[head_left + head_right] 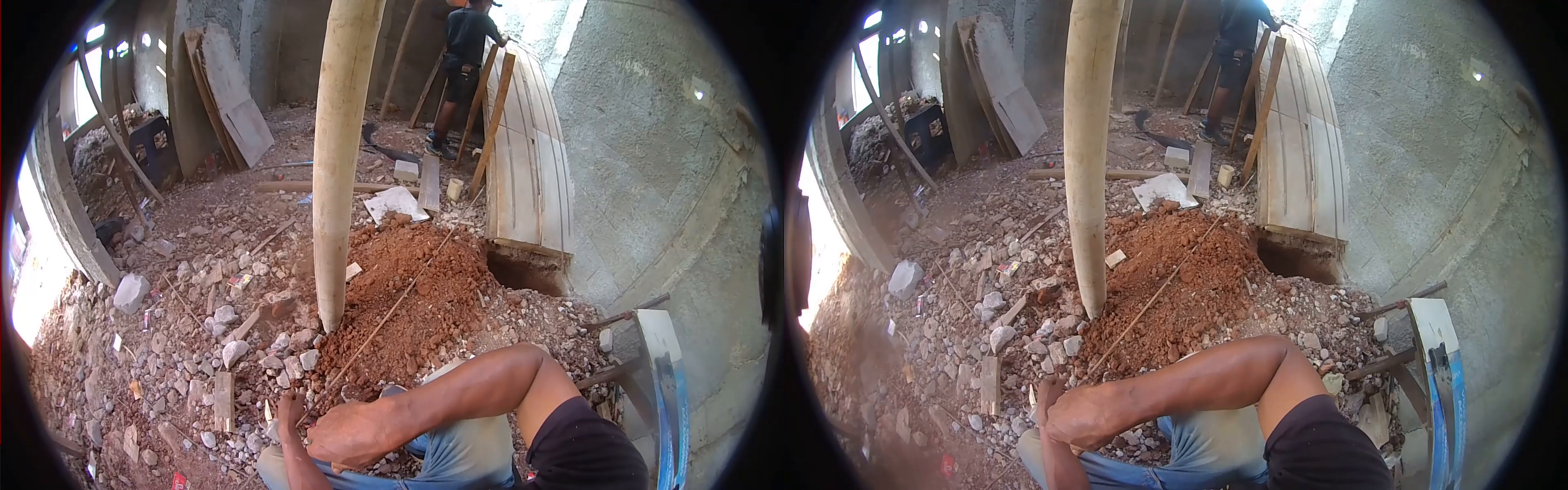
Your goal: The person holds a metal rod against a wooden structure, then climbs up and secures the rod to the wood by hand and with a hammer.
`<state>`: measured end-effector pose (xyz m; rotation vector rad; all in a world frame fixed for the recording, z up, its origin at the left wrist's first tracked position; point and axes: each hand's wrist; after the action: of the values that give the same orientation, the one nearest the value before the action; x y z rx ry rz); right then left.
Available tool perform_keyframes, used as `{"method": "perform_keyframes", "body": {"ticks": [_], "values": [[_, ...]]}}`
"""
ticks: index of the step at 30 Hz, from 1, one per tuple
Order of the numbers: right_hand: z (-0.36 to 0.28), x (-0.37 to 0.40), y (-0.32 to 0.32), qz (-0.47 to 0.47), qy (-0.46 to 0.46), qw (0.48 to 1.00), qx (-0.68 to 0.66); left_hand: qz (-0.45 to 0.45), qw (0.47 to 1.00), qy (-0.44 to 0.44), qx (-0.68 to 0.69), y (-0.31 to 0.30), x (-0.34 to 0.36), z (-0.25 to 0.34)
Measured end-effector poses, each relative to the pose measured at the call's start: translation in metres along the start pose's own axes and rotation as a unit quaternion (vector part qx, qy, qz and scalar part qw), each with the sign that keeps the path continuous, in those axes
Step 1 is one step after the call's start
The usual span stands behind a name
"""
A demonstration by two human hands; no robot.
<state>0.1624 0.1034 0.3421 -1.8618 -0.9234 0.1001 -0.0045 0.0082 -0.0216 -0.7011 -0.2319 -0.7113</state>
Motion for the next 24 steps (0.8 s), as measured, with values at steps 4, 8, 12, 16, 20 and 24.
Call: {"method": "perform_keyframes", "body": {"ticks": [4, 8, 12, 16, 20, 24], "values": [[0.002, 0.001, 0.003, 0.016, -0.015, 1.000, 0.005, 0.016, 1.000, 0.009, -0.005, -0.001, 0.007, 0.010], [-0.002, 0.004, -0.003, 0.002, -0.004, 1.000, 0.003, 0.040, 0.999, 0.023, -0.012, -0.001, 0.016, 0.018], [0.000, 0.005, 0.000, 0.013, -0.014, 1.000, 0.008, 0.030, 0.999, 0.018, 0.011, -0.001, 0.013, 0.014], [-0.002, 0.004, -0.002, 0.013, -0.012, 1.000, 0.006, 0.004, 1.000, 0.013, 0.024, 0.000, 0.004, 0.005], [-0.001, 0.003, 0.000, 0.018, -0.016, 0.999, 0.023, 0.023, 0.999, 0.026, 0.023, 0.007, -0.007, -0.008], [-0.002, 0.003, -0.002, 0.015, -0.015, 1.000, 0.020, 0.007, 0.999, 0.022, 0.032, 0.000, 0.005, 0.008]]}}
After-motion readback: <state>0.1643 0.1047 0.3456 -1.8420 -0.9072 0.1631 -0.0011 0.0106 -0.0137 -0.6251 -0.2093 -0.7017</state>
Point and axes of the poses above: each hand's wrist, its own x-axis away from the middle knuckle, its own y-axis out of the palm, z = x × y, and after that the axes turned 5 degrees about -y, right-handed
